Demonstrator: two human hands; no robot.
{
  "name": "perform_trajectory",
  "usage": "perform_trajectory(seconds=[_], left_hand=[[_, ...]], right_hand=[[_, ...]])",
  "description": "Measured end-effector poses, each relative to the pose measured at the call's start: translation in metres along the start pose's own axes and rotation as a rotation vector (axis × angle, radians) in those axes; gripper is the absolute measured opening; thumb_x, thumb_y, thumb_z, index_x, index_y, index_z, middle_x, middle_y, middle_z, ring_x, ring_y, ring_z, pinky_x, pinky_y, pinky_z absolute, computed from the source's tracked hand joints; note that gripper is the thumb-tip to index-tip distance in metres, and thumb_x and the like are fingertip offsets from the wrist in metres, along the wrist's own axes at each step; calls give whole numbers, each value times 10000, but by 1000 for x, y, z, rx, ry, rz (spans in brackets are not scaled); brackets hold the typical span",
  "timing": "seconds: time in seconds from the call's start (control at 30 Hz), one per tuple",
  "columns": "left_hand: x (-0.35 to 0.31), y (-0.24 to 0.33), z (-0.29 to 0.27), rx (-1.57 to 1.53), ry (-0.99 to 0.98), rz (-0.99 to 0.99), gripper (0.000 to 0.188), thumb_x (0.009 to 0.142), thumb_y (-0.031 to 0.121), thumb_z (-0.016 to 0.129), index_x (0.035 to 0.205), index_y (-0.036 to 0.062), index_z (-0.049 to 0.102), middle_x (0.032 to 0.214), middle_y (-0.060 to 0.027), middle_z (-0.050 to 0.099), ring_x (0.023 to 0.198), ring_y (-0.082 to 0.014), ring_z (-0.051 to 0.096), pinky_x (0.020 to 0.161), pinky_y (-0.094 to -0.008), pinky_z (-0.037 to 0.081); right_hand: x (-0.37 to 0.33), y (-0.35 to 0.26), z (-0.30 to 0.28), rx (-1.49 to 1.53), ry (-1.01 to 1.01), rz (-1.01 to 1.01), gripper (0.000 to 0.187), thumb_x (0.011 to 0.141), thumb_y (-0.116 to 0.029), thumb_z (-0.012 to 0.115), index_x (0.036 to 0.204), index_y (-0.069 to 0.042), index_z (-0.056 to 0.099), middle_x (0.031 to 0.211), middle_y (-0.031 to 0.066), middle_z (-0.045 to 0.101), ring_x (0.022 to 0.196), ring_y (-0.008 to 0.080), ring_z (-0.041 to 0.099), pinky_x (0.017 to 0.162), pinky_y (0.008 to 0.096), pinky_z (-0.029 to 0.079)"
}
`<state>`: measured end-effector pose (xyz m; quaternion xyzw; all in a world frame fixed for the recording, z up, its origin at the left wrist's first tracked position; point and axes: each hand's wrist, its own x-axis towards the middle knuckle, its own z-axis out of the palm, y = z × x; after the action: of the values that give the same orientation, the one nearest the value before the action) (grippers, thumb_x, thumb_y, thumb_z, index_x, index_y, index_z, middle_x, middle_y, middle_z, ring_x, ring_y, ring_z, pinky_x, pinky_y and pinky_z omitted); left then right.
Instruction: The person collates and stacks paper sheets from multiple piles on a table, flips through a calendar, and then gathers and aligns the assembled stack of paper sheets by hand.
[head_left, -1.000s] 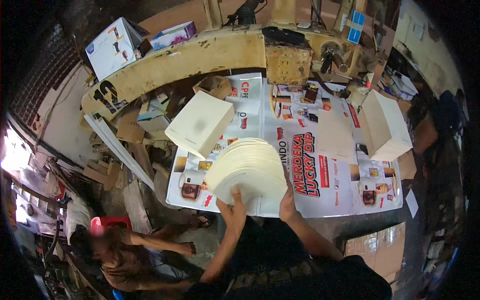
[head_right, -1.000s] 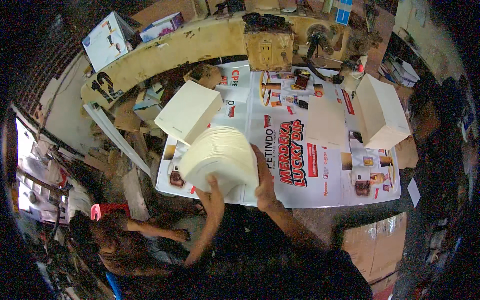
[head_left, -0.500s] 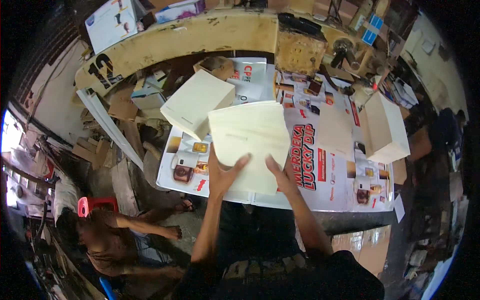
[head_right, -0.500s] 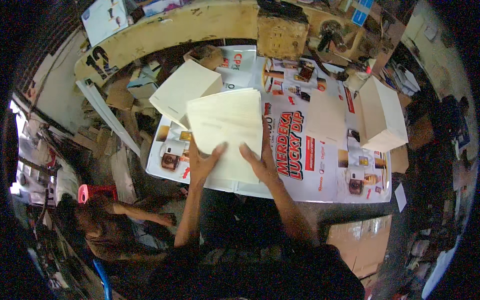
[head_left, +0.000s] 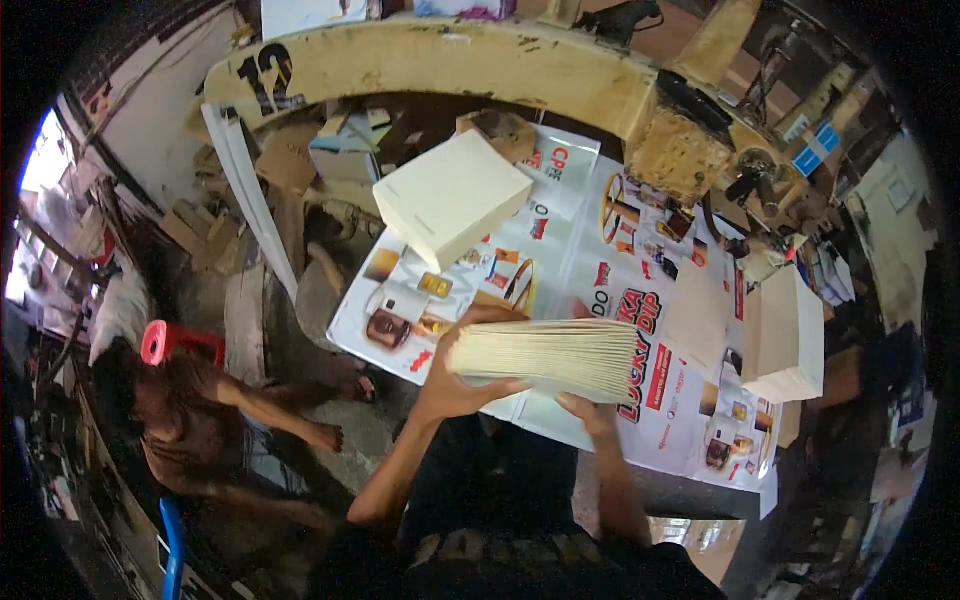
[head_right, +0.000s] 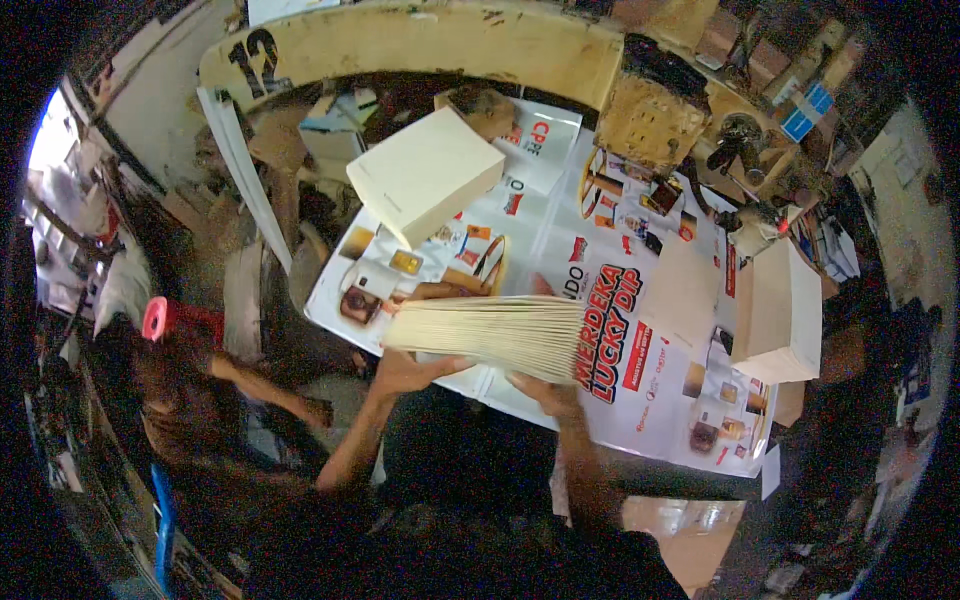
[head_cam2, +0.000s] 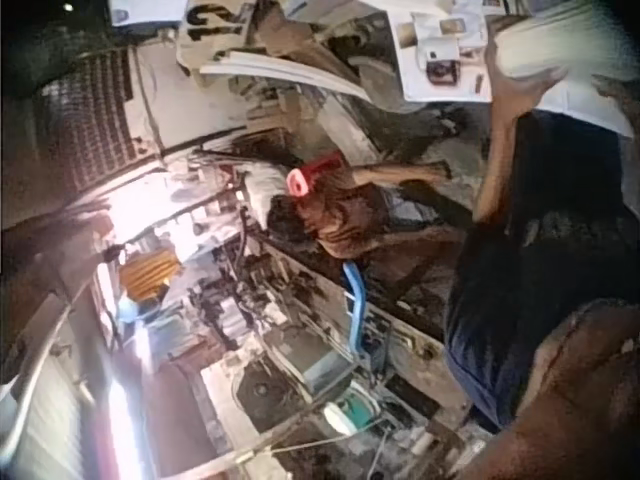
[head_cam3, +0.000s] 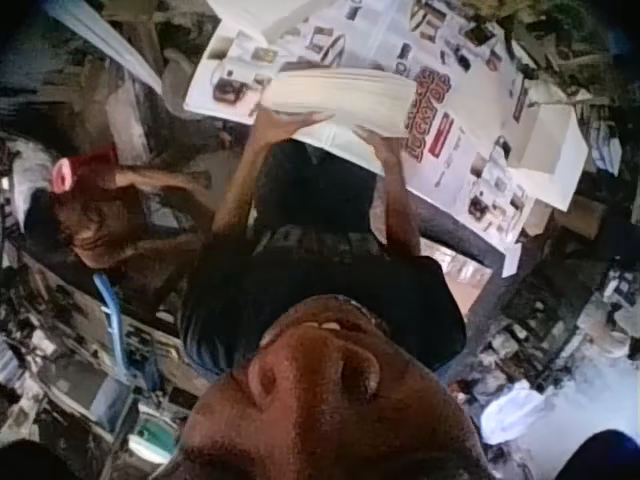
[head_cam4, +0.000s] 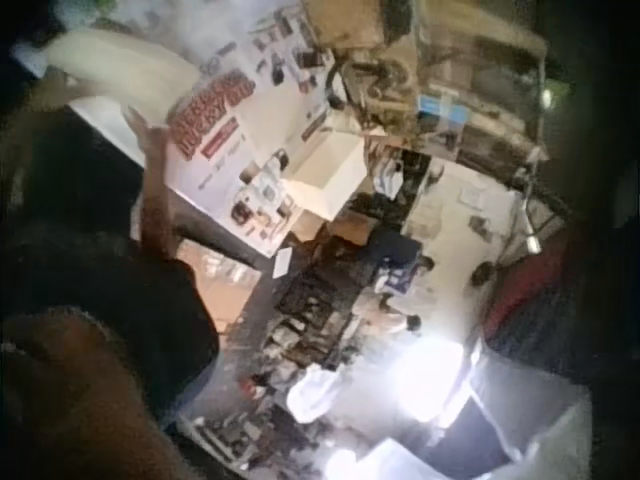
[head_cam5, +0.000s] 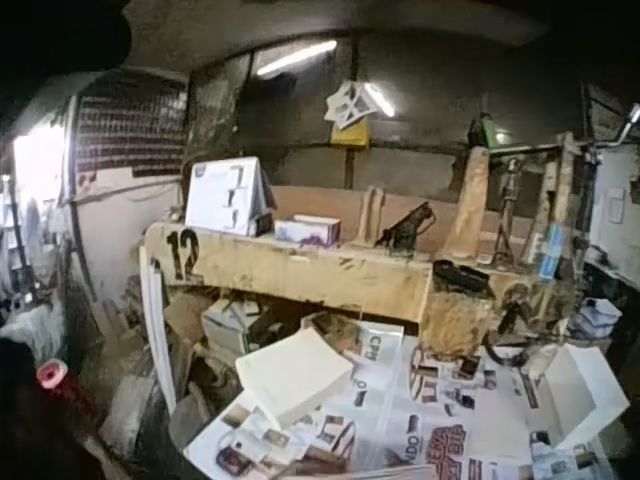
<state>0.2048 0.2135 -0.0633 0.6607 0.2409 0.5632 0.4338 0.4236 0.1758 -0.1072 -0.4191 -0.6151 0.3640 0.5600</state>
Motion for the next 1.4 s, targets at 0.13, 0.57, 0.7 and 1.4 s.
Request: perform_trajectory(seconds=[0.13,0.57,0.7,1.4], left_hand=[[1,-1,3,247,29,18,537,687,113,883,1137,-30,627,1028,-114,699,950,-202,676,866,-344,530],[-40,-16,16,46,267,-346,605,683,135,893,1183,-51,607,1125,-167,671,1072,-217,632,955,-370,490],[-61,-19,1,173,75,-278,582,707,116,875,1198,-44,607,1145,-155,665,1095,-207,617,949,-349,487],[-46,10,28,135,303,-362,411,676,53,887,1012,-60,682,971,-122,720,861,-172,674,758,-327,552]], right_hand=[[-4,-21,21,190,243,384,569,777,-140,741,1288,24,551,1134,110,646,1025,241,607,950,364,474],[-25,17,13,238,110,378,614,741,-96,792,1279,5,514,1176,119,607,1112,207,570,945,369,476],[-24,9,12,50,34,54,687,733,-90,832,1321,-2,489,1228,122,601,1185,221,550,989,388,463],[-38,-37,15,-103,11,194,330,920,-54,641,1220,42,544,1143,95,611,1036,155,573,905,328,451]])
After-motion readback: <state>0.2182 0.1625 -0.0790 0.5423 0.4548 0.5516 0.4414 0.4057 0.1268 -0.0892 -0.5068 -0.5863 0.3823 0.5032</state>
